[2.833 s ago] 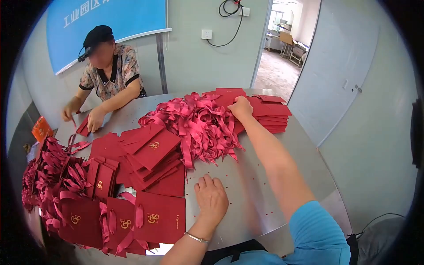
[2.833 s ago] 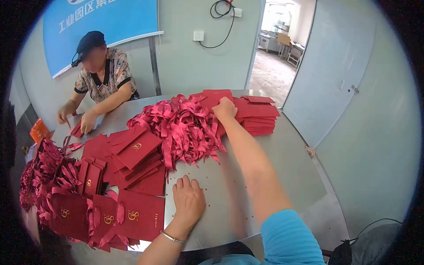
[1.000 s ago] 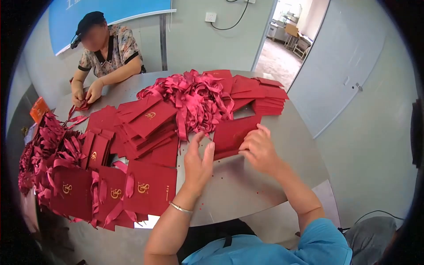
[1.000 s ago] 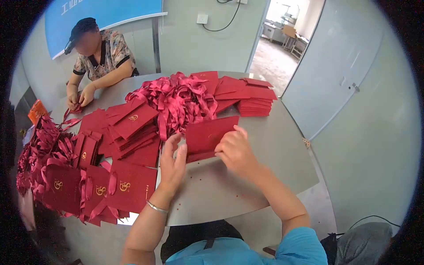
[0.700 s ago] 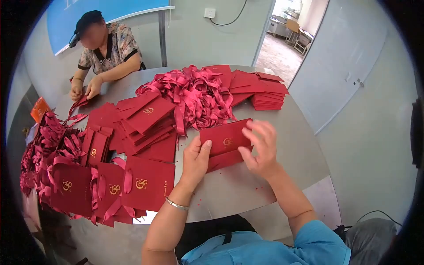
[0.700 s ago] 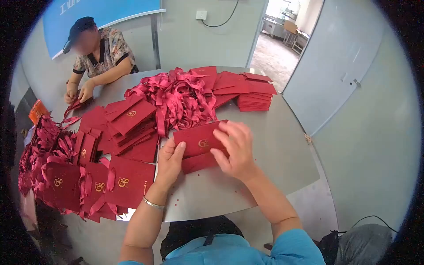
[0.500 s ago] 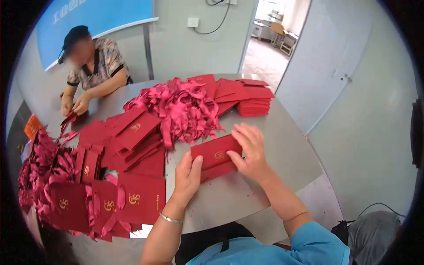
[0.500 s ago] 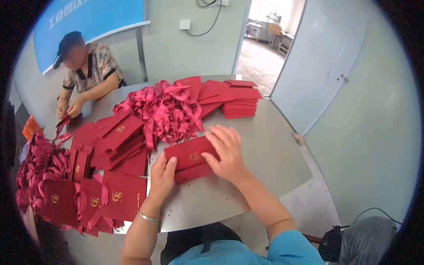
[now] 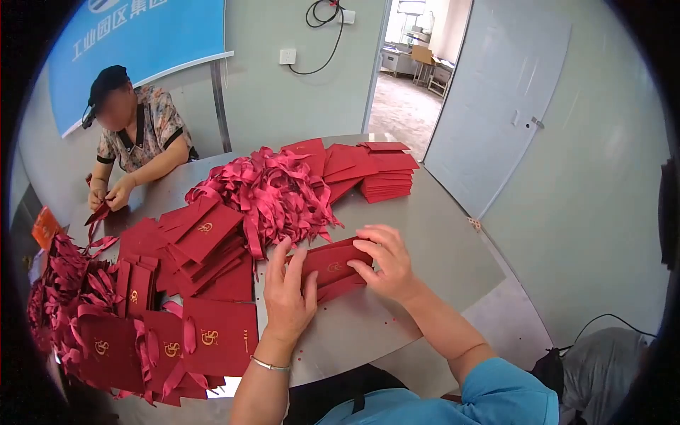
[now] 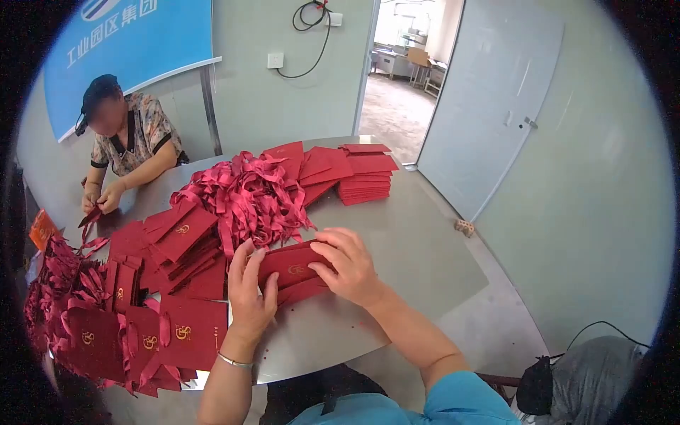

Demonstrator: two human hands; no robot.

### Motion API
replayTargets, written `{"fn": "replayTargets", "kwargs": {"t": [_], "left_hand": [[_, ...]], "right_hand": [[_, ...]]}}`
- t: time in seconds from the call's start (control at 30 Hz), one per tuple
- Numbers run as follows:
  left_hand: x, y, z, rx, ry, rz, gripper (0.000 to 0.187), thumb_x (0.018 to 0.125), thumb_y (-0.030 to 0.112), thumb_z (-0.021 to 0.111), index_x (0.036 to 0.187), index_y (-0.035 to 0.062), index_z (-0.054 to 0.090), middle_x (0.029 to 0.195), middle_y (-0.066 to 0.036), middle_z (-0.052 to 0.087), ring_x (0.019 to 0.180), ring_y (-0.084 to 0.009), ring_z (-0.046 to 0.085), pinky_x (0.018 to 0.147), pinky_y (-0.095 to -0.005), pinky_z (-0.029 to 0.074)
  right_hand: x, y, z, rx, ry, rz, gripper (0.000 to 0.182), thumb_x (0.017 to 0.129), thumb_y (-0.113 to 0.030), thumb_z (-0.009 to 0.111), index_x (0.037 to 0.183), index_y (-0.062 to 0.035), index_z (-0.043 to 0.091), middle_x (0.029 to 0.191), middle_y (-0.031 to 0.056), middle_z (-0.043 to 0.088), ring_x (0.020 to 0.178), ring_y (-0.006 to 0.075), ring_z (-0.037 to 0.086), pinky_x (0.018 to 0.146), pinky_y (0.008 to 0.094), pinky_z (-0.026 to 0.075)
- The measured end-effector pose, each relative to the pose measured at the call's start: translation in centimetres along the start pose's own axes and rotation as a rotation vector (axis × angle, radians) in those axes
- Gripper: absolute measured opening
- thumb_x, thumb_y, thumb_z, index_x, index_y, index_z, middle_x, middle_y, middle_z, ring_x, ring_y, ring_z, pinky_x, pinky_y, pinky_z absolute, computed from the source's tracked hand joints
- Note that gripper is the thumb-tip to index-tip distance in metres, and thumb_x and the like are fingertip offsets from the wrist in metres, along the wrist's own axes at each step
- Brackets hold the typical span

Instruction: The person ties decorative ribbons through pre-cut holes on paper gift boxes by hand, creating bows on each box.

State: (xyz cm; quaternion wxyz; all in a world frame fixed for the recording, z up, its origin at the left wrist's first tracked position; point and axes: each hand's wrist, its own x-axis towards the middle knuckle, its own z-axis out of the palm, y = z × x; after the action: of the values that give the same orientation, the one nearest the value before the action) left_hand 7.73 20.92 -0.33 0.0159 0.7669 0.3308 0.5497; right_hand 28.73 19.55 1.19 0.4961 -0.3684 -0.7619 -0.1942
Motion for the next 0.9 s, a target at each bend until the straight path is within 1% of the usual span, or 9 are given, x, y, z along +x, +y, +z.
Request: {"fn": "replayTargets", "kwargs": {"t": [0.17,0.27,0.4,0.57,0.63,0.67,0.73,0.77,0.9], "left_hand": [[0.2,-0.2,-0.2,0.024,0.006,0.077,0.048,0.074,-0.003,0.07,0.119,0.0015,0.055,0.13,-0.024,0.049,0.111,-0.0395,0.055,0.093,-0.0433,0.047],[0.1,0.0,-0.7,-0.085,0.005,0.073,0.038,0.073,-0.005,0.069,0.107,0.0005,0.054,0.128,-0.025,0.052,0.109,-0.0405,0.057,0.09,-0.0428,0.05],[0.0,0.3,-0.5,-0.281,0.021,0.041,0.035,0.074,-0.008,0.067,0.104,0.0008,0.05,0.124,-0.025,0.053,0.105,-0.0388,0.06,0.088,-0.0408,0.051],[-0.4,0.3,-0.8,-0.439,-0.009,-0.098,0.026,0.077,-0.008,0.063,0.098,0.0003,0.049,0.126,-0.024,0.051,0.108,-0.033,0.06,0.09,-0.0385,0.049],[-0.6,0.2,-0.8,-0.55,0.023,-0.203,0.025,0.074,-0.005,0.065,0.095,0.0006,0.053,0.124,-0.023,0.053,0.11,-0.0352,0.058,0.093,-0.0415,0.047],[-0.5,0.2,-1.0,-0.543,0.028,-0.206,0.025,0.074,-0.005,0.065,0.095,0.0006,0.053,0.124,-0.023,0.053,0.11,-0.0352,0.058,0.093,-0.0415,0.047],[0.3,0.9,-2.3,-0.203,0.151,0.044,0.023,0.069,-0.001,0.068,0.09,0.0016,0.058,0.123,-0.022,0.053,0.113,-0.0372,0.056,0.098,-0.0451,0.042],[0.6,1.1,-2.7,-0.2,0.188,0.066,0.018,0.065,0.004,0.071,0.081,0.0034,0.063,0.117,-0.018,0.057,0.112,-0.0369,0.056,0.098,-0.0463,0.039],[0.0,1.6,-3.4,-0.165,0.082,0.202,0.015,0.064,0.005,0.072,0.077,0.0049,0.064,0.109,-0.015,0.061,0.106,-0.0353,0.058,0.092,-0.0441,0.043]], "right_hand": [[0.6,-0.3,-0.4,0.079,-0.01,0.05,0.042,0.06,-0.004,0.084,0.093,-0.0068,0.058,0.109,0.011,0.062,0.101,0.0312,0.058,0.085,0.0389,0.049],[1.2,-0.2,-1.0,0.157,-0.108,0.145,0.039,0.06,-0.003,0.083,0.088,-0.0074,0.055,0.107,0.011,0.062,0.1,0.0313,0.058,0.084,0.0392,0.049],[3.1,0.6,-3.3,0.193,-0.312,0.091,0.034,0.063,-0.007,0.083,0.082,-0.0072,0.054,0.107,0.0115,0.063,0.1,0.0307,0.058,0.083,0.0409,0.048],[4.2,0.1,-5.1,0.289,-0.49,0.033,0.028,0.066,-0.009,0.081,0.073,-0.0068,0.053,0.106,0.0108,0.064,0.101,0.029,0.058,0.083,0.0409,0.048],[4.4,-0.5,-5.5,0.535,-0.596,0.227,0.025,0.069,-0.007,0.078,0.069,-0.0062,0.054,0.109,0.0103,0.064,0.102,0.0283,0.058,0.084,0.0394,0.047],[4.4,-0.6,-5.6,0.542,-0.6,0.222,0.025,0.069,-0.007,0.078,0.069,-0.0062,0.054,0.109,0.0103,0.064,0.102,0.0283,0.058,0.084,0.0394,0.047],[4.4,-0.7,-5.5,0.614,-0.654,0.263,0.022,0.072,-0.006,0.076,0.067,-0.006,0.055,0.112,0.0107,0.064,0.102,0.0261,0.058,0.084,0.0383,0.047],[4.6,-1.1,-5.3,0.627,-0.66,0.254,0.022,0.072,-0.006,0.076,0.067,-0.006,0.055,0.112,0.0107,0.064,0.102,0.0261,0.058,0.084,0.0383,0.047],[4.8,-2.5,-4.6,0.714,-0.729,0.324,0.02,0.075,-0.01,0.075,0.069,-0.005,0.056,0.108,0.0092,0.063,0.098,0.0211,0.058,0.083,0.035,0.045]]}}
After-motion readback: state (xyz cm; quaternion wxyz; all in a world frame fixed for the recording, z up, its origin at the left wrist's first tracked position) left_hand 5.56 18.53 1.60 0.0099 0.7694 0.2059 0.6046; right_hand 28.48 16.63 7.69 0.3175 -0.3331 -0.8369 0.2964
